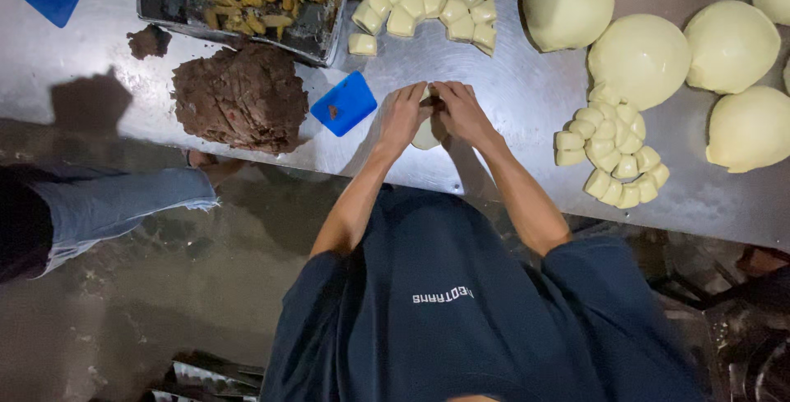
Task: The person flattens pieces of dough by hand, adds a chocolate-like filling from a metal tray, rolls the dough into small logs, and places them into paper baking molds on a tray.
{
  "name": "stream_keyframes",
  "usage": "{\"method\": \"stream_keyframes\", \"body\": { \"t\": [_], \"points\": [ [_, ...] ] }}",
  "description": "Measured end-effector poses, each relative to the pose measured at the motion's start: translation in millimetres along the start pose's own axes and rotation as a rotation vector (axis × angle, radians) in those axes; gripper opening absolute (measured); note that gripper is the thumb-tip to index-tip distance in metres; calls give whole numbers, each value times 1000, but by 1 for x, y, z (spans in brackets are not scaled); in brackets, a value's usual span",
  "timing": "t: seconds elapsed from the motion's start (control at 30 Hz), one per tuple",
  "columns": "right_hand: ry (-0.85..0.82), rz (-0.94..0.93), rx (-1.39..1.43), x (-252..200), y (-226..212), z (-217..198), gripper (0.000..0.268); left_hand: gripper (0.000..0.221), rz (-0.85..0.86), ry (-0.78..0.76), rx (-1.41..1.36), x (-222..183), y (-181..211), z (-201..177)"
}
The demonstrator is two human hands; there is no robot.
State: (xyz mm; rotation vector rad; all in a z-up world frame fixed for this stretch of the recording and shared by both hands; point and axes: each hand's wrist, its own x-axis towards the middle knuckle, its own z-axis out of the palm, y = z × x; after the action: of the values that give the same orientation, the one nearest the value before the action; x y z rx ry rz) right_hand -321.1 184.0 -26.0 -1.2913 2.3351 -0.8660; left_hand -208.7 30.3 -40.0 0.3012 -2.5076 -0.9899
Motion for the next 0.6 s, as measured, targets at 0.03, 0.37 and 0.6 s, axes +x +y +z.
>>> {"method": "stream_keyframes", "body": {
  "t": [0.03,0.37,0.6],
  "points": [
    [-33,-40,-9,8,8,5,65,53,-76,-114,41,3,-7,6],
    [-47,-33,-182,20,-9,0,39,38,-88,-365,87,21,-23,1],
    [227,-146,-221,-38,-53,12,36,30,331,-270,330,-29,0,-9]
  ]
}}
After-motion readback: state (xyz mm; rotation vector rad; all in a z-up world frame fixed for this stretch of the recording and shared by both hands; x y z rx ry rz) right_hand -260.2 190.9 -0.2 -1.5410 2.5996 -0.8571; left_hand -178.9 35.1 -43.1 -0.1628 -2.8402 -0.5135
